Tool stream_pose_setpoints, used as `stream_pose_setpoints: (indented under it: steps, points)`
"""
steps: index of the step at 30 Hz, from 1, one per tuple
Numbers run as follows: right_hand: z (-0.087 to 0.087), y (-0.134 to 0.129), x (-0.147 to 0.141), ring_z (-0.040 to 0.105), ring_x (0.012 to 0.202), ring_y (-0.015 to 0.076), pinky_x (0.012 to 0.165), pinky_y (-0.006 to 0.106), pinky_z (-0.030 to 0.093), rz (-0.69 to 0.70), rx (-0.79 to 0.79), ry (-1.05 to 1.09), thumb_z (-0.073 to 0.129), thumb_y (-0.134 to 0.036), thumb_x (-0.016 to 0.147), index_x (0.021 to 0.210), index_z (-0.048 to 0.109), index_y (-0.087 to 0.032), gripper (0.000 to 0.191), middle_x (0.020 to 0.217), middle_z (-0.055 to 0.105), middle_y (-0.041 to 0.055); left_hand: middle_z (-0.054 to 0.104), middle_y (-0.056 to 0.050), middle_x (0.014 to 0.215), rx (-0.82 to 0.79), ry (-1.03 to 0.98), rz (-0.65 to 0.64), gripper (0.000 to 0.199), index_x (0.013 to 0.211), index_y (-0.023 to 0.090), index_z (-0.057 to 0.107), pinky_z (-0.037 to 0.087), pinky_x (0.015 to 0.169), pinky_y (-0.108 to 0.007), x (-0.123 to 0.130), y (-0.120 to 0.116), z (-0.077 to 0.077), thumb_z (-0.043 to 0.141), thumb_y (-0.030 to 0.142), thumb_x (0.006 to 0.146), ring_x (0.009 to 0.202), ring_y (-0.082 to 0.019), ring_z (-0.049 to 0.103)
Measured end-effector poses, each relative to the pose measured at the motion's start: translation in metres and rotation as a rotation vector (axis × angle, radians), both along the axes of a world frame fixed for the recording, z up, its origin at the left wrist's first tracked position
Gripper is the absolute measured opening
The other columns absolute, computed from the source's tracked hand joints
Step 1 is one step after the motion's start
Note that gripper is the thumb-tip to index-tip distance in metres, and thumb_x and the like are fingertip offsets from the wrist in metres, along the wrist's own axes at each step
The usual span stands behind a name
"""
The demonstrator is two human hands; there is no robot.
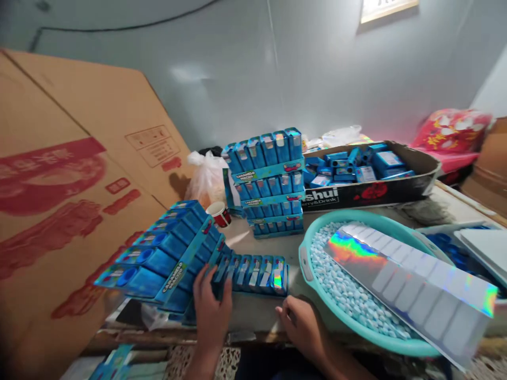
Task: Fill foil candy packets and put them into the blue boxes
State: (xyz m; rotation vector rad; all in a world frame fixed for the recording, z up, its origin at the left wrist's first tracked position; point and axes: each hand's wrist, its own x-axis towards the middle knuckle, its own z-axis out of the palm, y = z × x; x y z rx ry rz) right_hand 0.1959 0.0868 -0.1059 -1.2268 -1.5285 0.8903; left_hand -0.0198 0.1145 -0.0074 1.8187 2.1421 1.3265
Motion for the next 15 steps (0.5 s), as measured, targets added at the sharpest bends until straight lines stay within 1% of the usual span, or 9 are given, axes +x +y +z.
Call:
stream_pose_setpoints:
  steps: [3, 5, 7, 8, 9, 10, 12, 13, 15]
  points:
    - [-0.001, -0.004, -0.004, 0.071, 0.085, 0.0246, 0.08, 0.036, 0.058, 0.13, 0.043, -0.003, 0.059, -0.03, 0.09, 0.087, 0.07, -0.025, 0.013, 0.09, 0.074, 0.0058, 0.034, -0.019, 0.156, -0.023, -0.095, 0.063, 0.058, 0.142, 0.02, 0.044, 0.034, 0.122, -0.053, 0.009, -0.008, -0.025, 0.055, 0.052, 0.094, 0.149, -0.035, 0.034]
    - [-0.004, -0.005, -0.007, 0.072, 0.104, 0.0308, 0.092, 0.043, 0.06, 0.139, 0.042, 0.014, 0.058, -0.031, 0.089, 0.104, 0.075, -0.029, 0.022, 0.108, 0.076, 0.0081, 0.032, -0.021, 0.158, -0.042, -0.141, 0.082, 0.07, 0.149, 0.019, 0.031, 0.033, 0.123, -0.053, 0.012, -0.01, -0.042, 0.055, 0.054, 0.093, 0.151, -0.035, 0.031]
    - [-0.007, -0.004, -0.008, 0.071, 0.111, 0.0334, 0.097, 0.046, 0.06, 0.128, 0.03, 0.019, 0.056, -0.032, 0.09, 0.108, 0.076, -0.033, 0.027, 0.114, 0.076, 0.0083, 0.031, -0.023, 0.159, -0.045, -0.153, 0.084, 0.084, 0.153, 0.016, 0.02, 0.035, 0.123, -0.053, 0.011, -0.015, -0.057, 0.058, 0.055, 0.089, 0.151, -0.036, 0.032]
    - [-0.007, -0.004, -0.007, 0.07, 0.113, 0.0337, 0.099, 0.046, 0.06, 0.129, 0.025, 0.013, 0.053, -0.031, 0.091, 0.107, 0.076, -0.033, 0.028, 0.115, 0.075, 0.0082, 0.032, -0.023, 0.158, -0.035, -0.148, 0.093, 0.088, 0.153, 0.015, 0.019, 0.036, 0.122, -0.052, 0.009, -0.018, -0.063, 0.06, 0.055, 0.086, 0.15, -0.037, 0.034]
    - [-0.007, -0.003, -0.006, 0.069, 0.116, 0.0335, 0.102, 0.046, 0.058, 0.132, 0.02, 0.001, 0.052, -0.029, 0.092, 0.109, 0.076, -0.034, 0.03, 0.119, 0.074, 0.008, 0.035, -0.023, 0.156, -0.031, -0.135, 0.105, 0.086, 0.15, 0.016, 0.025, 0.038, 0.121, -0.051, 0.007, -0.022, -0.068, 0.063, 0.055, 0.083, 0.148, -0.037, 0.037]
    - [-0.007, -0.002, -0.005, 0.067, 0.12, 0.033, 0.105, 0.046, 0.056, 0.135, 0.015, -0.02, 0.051, -0.027, 0.092, 0.113, 0.075, -0.034, 0.033, 0.123, 0.073, 0.0077, 0.041, -0.02, 0.152, -0.045, -0.12, 0.112, 0.076, 0.144, 0.019, 0.036, 0.04, 0.12, -0.05, 0.005, -0.026, -0.071, 0.064, 0.053, 0.082, 0.145, -0.037, 0.042]
    - [-0.006, 0.0, -0.001, 0.063, 0.127, 0.0325, 0.11, 0.046, 0.053, 0.104, 0.016, -0.07, 0.052, -0.026, 0.092, 0.118, 0.073, -0.033, 0.035, 0.132, 0.069, 0.0073, 0.054, -0.014, 0.138, -0.164, -0.091, 0.067, 0.045, 0.12, 0.026, 0.057, 0.044, 0.116, -0.049, 0.002, -0.031, -0.074, 0.064, 0.049, 0.081, 0.135, -0.036, 0.052]
    - [-0.007, 0.002, 0.001, 0.062, 0.128, 0.0326, 0.111, 0.047, 0.051, 0.07, 0.025, -0.092, 0.052, -0.027, 0.092, 0.12, 0.072, -0.032, 0.035, 0.136, 0.067, 0.0078, 0.059, -0.012, 0.131, -0.255, -0.08, 0.019, 0.034, 0.109, 0.027, 0.062, 0.046, 0.113, -0.049, 0.001, -0.032, -0.074, 0.065, 0.047, 0.081, 0.129, -0.036, 0.056]
    - [-0.008, 0.007, 0.005, 0.061, 0.129, 0.0327, 0.112, 0.05, 0.05, -0.002, 0.055, -0.121, 0.053, -0.03, 0.094, 0.12, 0.072, -0.029, 0.033, 0.137, 0.065, 0.0098, 0.063, -0.011, 0.123, -0.415, -0.068, -0.056, 0.026, 0.102, 0.028, 0.066, 0.048, 0.109, -0.049, 0.0, -0.028, -0.073, 0.067, 0.043, 0.08, 0.121, -0.035, 0.062]
